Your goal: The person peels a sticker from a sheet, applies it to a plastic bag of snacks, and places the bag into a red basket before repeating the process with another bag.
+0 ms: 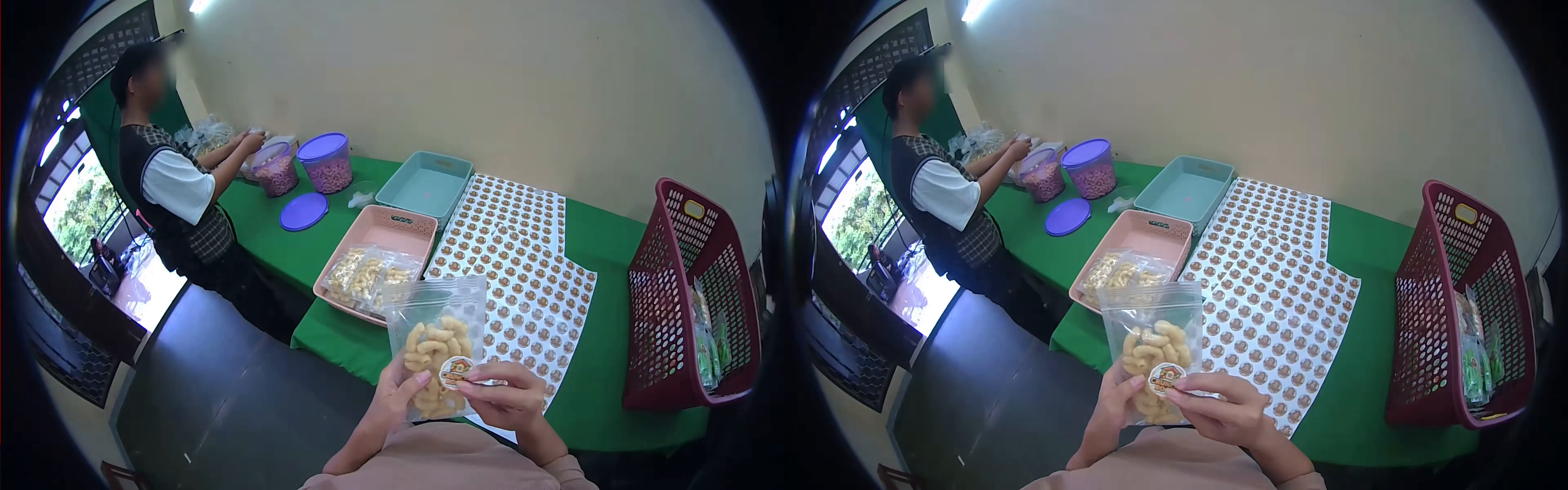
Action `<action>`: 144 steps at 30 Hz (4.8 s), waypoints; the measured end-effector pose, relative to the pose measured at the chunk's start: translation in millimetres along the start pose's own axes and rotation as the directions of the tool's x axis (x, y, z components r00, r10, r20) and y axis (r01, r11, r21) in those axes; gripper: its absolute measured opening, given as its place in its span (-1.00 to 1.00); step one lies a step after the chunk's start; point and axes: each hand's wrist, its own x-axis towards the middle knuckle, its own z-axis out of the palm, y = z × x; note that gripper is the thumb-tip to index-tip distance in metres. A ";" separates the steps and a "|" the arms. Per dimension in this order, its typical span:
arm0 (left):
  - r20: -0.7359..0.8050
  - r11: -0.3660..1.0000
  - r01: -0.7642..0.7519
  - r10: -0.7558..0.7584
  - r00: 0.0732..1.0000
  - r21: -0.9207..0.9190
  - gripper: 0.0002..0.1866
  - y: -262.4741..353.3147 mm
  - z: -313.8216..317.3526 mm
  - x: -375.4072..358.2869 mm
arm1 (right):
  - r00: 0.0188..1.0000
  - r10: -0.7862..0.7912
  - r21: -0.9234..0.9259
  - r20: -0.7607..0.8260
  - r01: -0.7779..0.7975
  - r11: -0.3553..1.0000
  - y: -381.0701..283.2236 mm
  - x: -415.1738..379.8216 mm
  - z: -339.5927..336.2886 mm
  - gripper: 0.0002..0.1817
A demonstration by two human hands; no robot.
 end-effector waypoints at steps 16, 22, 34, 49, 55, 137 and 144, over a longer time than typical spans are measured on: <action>0.096 0.997 0.072 -0.072 0.993 0.004 -0.39 9.5 12.6 1.5 | 0.987 -0.117 -0.064 0.106 0.124 0.990 7.5 -0.8 -1.6 -0.82; 0.130 0.997 0.077 -0.079 0.988 0.023 -0.38 4.9 9.1 3.2 | 0.990 -0.125 -0.064 0.071 0.130 0.990 9.1 -3.6 -1.4 -0.83; 0.078 0.996 0.027 -0.034 0.996 0.087 -0.44 13.5 15.3 0.4 | 0.982 -0.113 -0.111 0.148 0.130 0.985 13.4 -2.6 -1.3 -0.77; 0.031 0.988 -0.134 0.132 0.991 0.072 -0.51 0.5 -6.6 5.1 | 0.939 0.253 -0.223 -0.234 -0.305 0.926 16.9 12.9 30.7 -0.62; 0.030 0.977 -0.179 0.177 0.984 0.117 -0.51 4.0 -18.1 4.8 | 0.744 0.620 0.262 0.247 -0.668 0.697 34.9 1.1 50.9 -0.41; 0.893 0.934 0.220 -0.338 0.296 0.281 -0.82 -45.4 21.2 -174.0 | 0.212 0.431 -0.032 -0.877 -0.921 0.389 -275.2 -213.8 173.3 -0.55; 0.964 0.972 0.175 -0.191 0.182 0.160 -0.87 -88.1 81.0 -140.6 | 0.327 0.224 -0.055 -0.918 -0.664 0.745 -240.8 -200.9 73.1 -0.70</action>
